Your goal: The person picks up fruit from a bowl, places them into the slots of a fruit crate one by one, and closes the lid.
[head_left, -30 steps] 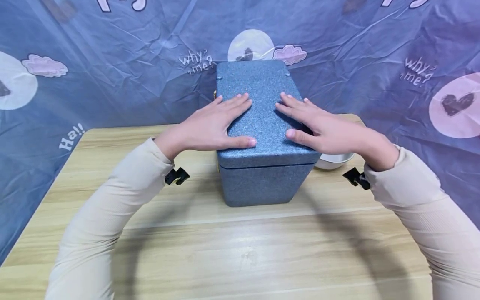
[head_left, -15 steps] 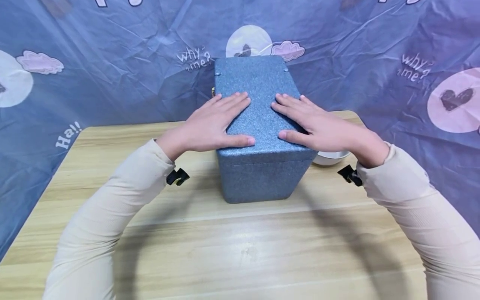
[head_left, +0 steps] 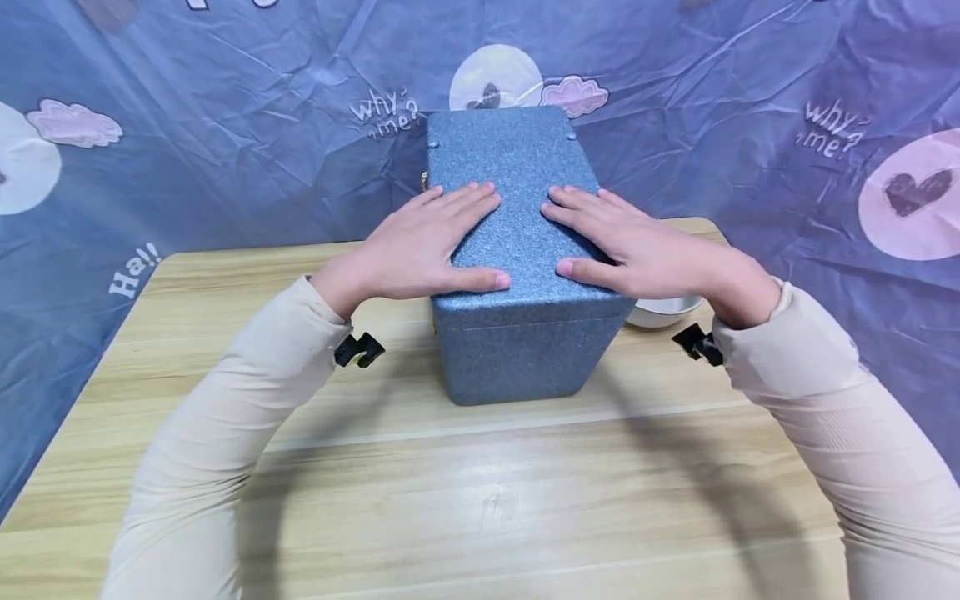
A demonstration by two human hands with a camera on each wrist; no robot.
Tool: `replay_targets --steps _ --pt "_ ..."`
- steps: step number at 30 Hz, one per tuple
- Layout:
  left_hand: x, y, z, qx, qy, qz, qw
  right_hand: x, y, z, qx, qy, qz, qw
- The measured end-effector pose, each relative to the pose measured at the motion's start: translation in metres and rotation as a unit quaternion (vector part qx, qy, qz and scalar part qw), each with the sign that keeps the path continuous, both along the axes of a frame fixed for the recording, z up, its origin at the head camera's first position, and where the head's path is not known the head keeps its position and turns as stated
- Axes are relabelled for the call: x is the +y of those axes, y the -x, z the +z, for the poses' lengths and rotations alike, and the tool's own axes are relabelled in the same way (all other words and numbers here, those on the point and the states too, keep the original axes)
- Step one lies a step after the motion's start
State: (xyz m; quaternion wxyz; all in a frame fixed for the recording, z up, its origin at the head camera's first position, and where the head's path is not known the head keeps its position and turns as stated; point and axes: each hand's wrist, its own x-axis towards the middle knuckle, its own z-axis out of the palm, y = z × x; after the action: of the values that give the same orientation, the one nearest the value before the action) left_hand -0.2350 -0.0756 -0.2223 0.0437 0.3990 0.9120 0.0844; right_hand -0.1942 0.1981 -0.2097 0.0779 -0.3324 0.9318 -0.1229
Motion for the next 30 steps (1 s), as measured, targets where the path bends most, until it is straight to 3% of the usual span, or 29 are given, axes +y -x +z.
replay_targets --steps 14,21,25,30 --pt "-0.001 0.000 0.006 -0.012 0.004 -0.002 0.9999 -0.001 -0.002 -0.002 0.008 0.016 -0.007 1.000" --pt "0.001 0.003 0.010 -0.025 0.008 -0.008 0.9996 0.002 0.001 0.003 -0.019 0.041 -0.011 0.999" --pt "-0.001 0.011 0.014 -0.037 -0.004 0.001 0.9993 0.004 0.012 0.008 -0.024 0.062 -0.014 0.998" --pt "-0.006 0.030 0.012 -0.028 -0.015 0.047 0.9984 0.007 0.037 0.009 -0.030 0.066 -0.057 0.996"
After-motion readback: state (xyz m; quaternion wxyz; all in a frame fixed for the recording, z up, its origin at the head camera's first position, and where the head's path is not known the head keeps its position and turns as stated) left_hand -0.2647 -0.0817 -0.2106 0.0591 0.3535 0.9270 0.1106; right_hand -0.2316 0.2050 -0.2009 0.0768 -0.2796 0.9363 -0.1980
